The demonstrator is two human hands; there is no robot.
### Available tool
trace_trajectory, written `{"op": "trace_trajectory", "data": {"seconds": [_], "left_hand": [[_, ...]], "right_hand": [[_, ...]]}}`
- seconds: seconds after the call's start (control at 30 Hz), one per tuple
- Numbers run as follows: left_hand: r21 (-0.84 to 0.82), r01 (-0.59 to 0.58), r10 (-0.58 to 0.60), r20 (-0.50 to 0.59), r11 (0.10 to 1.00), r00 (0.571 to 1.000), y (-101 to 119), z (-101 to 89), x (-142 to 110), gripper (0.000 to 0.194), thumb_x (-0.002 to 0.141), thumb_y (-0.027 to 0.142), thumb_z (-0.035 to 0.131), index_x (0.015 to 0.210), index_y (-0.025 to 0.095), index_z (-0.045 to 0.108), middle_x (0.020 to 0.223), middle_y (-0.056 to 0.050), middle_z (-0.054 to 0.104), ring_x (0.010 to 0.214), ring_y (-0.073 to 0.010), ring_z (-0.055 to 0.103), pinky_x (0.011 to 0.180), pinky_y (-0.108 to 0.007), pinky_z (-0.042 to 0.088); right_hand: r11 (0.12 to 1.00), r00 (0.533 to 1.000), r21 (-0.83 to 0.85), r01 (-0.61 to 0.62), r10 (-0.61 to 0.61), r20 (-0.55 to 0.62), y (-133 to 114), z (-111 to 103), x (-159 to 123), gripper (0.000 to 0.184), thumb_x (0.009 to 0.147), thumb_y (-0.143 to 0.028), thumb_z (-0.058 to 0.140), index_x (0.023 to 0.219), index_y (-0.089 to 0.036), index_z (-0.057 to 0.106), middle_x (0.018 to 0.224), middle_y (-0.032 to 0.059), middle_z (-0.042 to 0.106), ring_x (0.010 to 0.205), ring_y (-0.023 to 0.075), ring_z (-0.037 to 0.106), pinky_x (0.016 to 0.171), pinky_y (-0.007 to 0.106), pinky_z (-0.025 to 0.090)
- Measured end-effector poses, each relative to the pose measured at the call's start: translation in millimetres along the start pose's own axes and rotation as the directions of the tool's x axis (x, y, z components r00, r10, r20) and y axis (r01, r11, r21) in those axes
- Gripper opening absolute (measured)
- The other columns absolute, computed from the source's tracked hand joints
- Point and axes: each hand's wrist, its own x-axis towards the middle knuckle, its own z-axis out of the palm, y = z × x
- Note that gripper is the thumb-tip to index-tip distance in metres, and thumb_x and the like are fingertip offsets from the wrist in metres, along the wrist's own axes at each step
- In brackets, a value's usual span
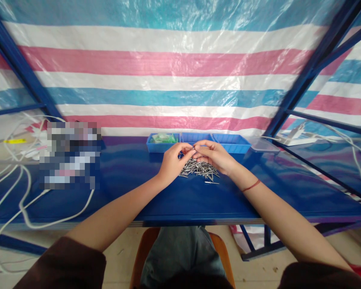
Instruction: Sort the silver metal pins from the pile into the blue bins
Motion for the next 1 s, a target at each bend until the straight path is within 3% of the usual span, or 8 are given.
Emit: {"op": "trace_trajectory", "data": {"seconds": [0.27, 0.37, 0.5, 0.63, 0.77, 0.87, 1.0], "left_hand": [[-0.006, -0.021, 0.021, -0.046, 1.0, 0.999, -2.2, -0.1, 0.9, 0.008, 0.084, 0.019, 0.061, 0.091, 0.018, 0.062, 0.084, -0.001, 0.068, 0.076, -0.0113, 0.063, 0.071, -0.023, 0.05], [-0.04, 0.039, -0.041, -0.05, 0.998, 0.998, -4.0, 0.9, 1.2, 0.011, 0.084, 0.019, 0.061, 0.095, 0.018, 0.061, 0.088, -0.003, 0.069, 0.079, -0.0127, 0.064, 0.07, -0.024, 0.05], [-0.099, 0.124, -0.122, 0.025, 0.987, 0.992, -5.0, 2.5, 0.4, 0.015, 0.087, 0.019, 0.055, 0.102, 0.018, 0.059, 0.092, -0.004, 0.069, 0.084, -0.0141, 0.065, 0.067, -0.023, 0.049], [-0.141, 0.138, -0.124, 0.104, 0.98, 0.987, -5.2, 3.2, -1.8, 0.02, 0.091, 0.02, 0.048, 0.109, 0.018, 0.055, 0.094, -0.005, 0.067, 0.083, -0.014, 0.064, 0.069, -0.024, 0.049], [-0.154, 0.127, -0.098, 0.182, 0.98, 0.978, -6.5, 4.2, -3.1, 0.023, 0.092, 0.021, 0.044, 0.113, 0.017, 0.052, 0.088, -0.004, 0.064, 0.076, -0.0129, 0.061, 0.068, -0.025, 0.048], [-0.154, 0.125, -0.088, 0.223, 0.98, 0.971, -8.5, 5.8, -3.4, 0.025, 0.093, 0.022, 0.041, 0.116, 0.017, 0.05, 0.085, -0.003, 0.063, 0.074, -0.0129, 0.059, 0.069, -0.026, 0.048], [-0.136, 0.125, -0.09, 0.24, 0.983, 0.967, -9.9, 8.2, -3.2, 0.026, 0.094, 0.022, 0.039, 0.118, 0.019, 0.048, 0.087, -0.004, 0.063, 0.079, -0.0134, 0.06, 0.074, -0.027, 0.049]], "right_hand": [[0.999, 1.0, -0.038, -0.013, 0.013, 0.016, -0.7, 6.2, -3.7, 0.021, 0.073, -0.037, 0.072, 0.079, -0.017, 0.069, 0.085, 0.0041, 0.069, 0.064, 0.007, 0.059, 0.057, 0.02, 0.048], [0.998, 0.998, -0.025, 0.055, -0.056, -0.017, 0.4, 6.9, -2.6, 0.022, 0.068, -0.034, 0.077, 0.08, -0.018, 0.068, 0.078, 0.0015, 0.068, 0.063, 0.0074, 0.059, 0.058, 0.021, 0.048], [0.983, 0.982, -0.036, 0.181, -0.182, -0.05, 0.2, 8.1, -2.1, 0.027, 0.064, -0.03, 0.079, 0.085, -0.019, 0.065, 0.071, -0.0018, 0.065, 0.059, 0.0079, 0.057, 0.057, 0.024, 0.047], [0.926, 0.95, -0.219, 0.306, -0.311, 0.015, -2.6, 9.0, -3.8, 0.023, 0.069, -0.032, 0.074, 0.082, -0.019, 0.061, 0.068, -0.0023, 0.063, 0.055, 0.0082, 0.054, 0.055, 0.026, 0.044], [0.815, 0.921, -0.45, 0.365, -0.387, 0.047, -5.7, 5.0, -2.7, 0.015, 0.073, -0.028, 0.067, 0.074, -0.018, 0.056, 0.058, -0.0045, 0.055, 0.053, 0.0082, 0.049, 0.055, 0.026, 0.04], [0.757, 0.929, -0.564, 0.33, -0.367, 0.049, -6.4, 0.2, 1.3, 0.014, 0.074, -0.025, 0.061, 0.066, -0.018, 0.051, 0.055, -0.0053, 0.05, 0.052, 0.0075, 0.044, 0.053, 0.024, 0.036], [0.779, 0.96, -0.571, 0.258, -0.275, 0.059, -4.7, -3.8, 9.2, 0.016, 0.073, -0.026, 0.056, 0.062, -0.019, 0.047, 0.049, -0.007, 0.043, 0.047, 0.0071, 0.038, 0.048, 0.023, 0.03]]}}
